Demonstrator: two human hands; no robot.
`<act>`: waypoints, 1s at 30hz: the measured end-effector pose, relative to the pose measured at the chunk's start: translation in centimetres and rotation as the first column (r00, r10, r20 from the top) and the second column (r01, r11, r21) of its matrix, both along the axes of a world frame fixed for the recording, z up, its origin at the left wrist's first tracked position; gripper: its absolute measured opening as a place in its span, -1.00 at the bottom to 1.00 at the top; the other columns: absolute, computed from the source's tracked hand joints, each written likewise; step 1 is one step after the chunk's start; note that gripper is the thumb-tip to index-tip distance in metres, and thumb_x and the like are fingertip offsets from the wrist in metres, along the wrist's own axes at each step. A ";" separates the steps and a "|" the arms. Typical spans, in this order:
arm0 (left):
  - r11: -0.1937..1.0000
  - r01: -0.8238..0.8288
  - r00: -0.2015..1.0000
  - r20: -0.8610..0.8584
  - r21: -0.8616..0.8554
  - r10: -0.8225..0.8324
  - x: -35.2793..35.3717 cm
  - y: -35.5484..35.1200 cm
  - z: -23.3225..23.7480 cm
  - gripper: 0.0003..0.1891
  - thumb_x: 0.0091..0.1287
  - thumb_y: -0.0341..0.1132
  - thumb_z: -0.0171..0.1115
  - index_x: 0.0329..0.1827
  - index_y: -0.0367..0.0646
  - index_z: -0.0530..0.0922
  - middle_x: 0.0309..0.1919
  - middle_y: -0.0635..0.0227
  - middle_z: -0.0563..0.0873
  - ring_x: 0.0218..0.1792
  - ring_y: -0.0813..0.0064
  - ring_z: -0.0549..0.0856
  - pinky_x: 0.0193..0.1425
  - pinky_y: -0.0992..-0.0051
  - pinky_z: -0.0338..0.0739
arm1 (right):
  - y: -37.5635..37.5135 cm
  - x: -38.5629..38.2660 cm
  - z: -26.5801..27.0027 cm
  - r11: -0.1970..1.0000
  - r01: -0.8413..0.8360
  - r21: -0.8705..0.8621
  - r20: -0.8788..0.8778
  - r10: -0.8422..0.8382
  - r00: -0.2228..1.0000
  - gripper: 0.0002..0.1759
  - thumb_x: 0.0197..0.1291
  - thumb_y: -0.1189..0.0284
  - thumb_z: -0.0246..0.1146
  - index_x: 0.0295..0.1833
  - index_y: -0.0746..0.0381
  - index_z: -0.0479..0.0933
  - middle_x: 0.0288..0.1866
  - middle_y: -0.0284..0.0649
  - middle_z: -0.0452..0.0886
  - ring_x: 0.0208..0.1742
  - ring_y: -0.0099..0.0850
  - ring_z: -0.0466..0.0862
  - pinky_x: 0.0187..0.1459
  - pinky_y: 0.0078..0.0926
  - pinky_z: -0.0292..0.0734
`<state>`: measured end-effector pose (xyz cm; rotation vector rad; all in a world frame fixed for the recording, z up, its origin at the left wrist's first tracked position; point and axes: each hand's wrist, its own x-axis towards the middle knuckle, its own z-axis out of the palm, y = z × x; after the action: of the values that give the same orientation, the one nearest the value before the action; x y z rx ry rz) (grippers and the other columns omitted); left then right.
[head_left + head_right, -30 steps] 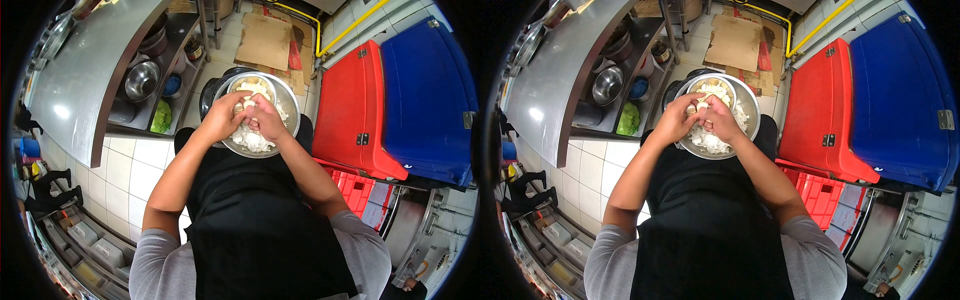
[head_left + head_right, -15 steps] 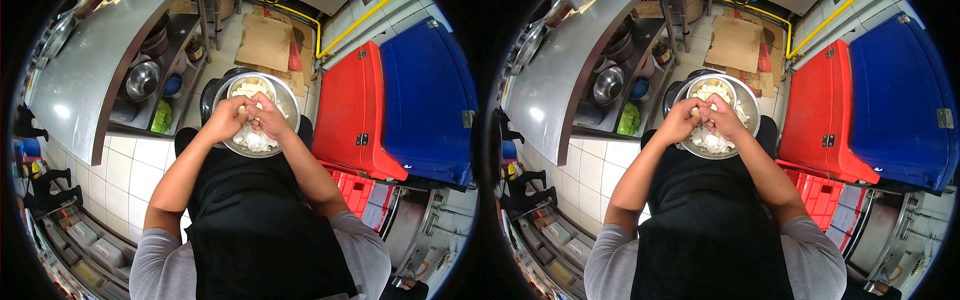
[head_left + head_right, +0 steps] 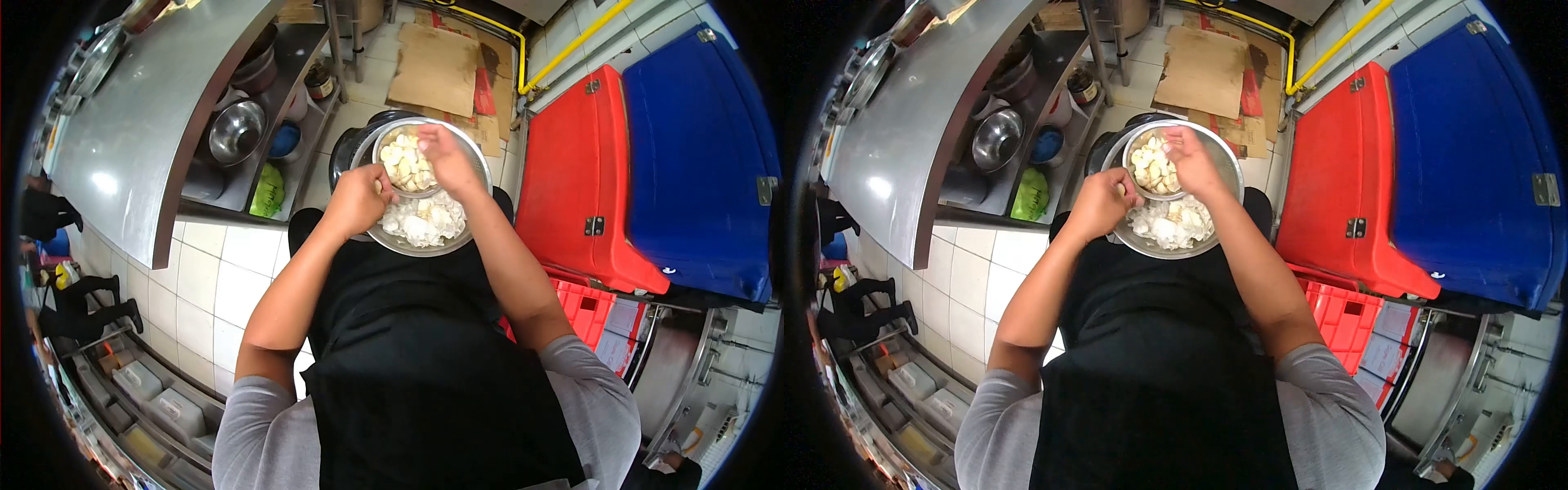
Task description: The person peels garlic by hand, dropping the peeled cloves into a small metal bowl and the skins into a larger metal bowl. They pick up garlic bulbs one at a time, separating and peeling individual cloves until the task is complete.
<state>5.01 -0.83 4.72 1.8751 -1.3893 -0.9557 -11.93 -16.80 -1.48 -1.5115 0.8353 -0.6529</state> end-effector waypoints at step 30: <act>0.967 -0.114 0.926 -0.376 -0.230 0.019 -3.0 2.8 -1.5 -0.59 0.35 -0.75 0.44 0.24 -0.36 0.68 0.16 0.17 0.81 0.09 0.47 0.83 0.23 0.44 0.75 | 9.1 -1.9 0.8 0.977 -0.056 -0.204 0.029 0.063 0.998 -0.82 0.49 0.68 0.11 0.11 0.27 0.43 -0.18 -0.28 0.63 -0.29 -0.64 0.57 -0.26 -0.59 0.49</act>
<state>2.05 2.02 3.21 1.4555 -1.1479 -0.9913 -13.84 -7.71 -0.71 -1.6971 0.7105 -0.7354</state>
